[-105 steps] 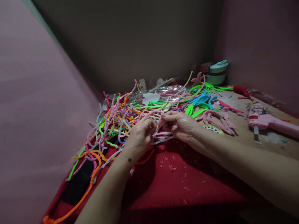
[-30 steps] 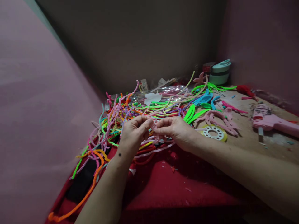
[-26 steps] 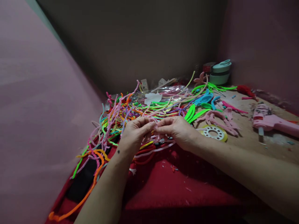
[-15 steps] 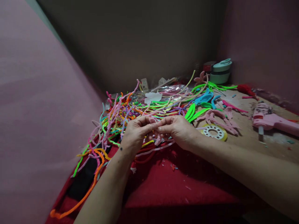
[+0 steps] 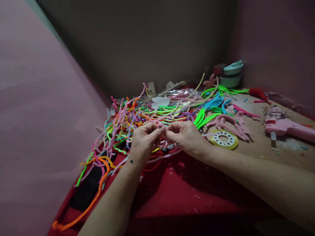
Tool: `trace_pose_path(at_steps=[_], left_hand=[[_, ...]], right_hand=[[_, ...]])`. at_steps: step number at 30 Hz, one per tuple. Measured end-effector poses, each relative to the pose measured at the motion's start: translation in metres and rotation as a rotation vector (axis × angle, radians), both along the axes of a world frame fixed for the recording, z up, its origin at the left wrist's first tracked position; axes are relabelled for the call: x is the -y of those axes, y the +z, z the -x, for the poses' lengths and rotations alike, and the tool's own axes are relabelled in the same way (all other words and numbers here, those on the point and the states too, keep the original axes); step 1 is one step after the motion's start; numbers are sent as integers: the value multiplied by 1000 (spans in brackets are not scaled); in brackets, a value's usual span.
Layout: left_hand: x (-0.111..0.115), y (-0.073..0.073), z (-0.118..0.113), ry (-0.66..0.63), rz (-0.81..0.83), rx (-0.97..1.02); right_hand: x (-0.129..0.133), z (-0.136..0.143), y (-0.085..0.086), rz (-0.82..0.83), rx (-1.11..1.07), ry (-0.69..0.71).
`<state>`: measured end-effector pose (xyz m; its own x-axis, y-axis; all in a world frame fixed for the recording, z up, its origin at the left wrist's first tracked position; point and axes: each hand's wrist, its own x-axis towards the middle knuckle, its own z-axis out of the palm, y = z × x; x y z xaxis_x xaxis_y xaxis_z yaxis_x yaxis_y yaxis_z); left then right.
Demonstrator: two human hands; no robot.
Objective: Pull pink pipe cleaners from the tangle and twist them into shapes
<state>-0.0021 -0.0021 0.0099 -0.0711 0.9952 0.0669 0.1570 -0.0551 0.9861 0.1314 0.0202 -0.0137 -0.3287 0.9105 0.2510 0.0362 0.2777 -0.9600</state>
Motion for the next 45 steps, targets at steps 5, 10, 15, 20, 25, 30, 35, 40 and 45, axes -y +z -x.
trace_pose_path(at_steps=[5,10,15,20,25,30,35,40,45], left_hand=[[4,2,-8,56,-46,-28],[5,-1,-7,15,-64,-59],[5,-5,-6,8,-87,-149],[6,-7,-7,31,-111,-231],[4,-7,-6,65,-173,-237],[3,0,-8,-19,-103,-94],[1,-1,-1,-63,-45,20],[-4,-5,6,-89,-8,128],[-4,-5,5,-90,32,186]], right_hand=[[0,-1,-1,-104,38,-40],[2,0,-2,-118,65,-34],[3,1,-3,-178,136,-94],[3,0,-2,-297,248,-162],[1,2,-2,-69,94,-47],[-1,3,-2,125,-127,83],[0,0,3,122,-100,84],[2,1,8,269,-115,126],[1,-1,5,268,-105,159]])
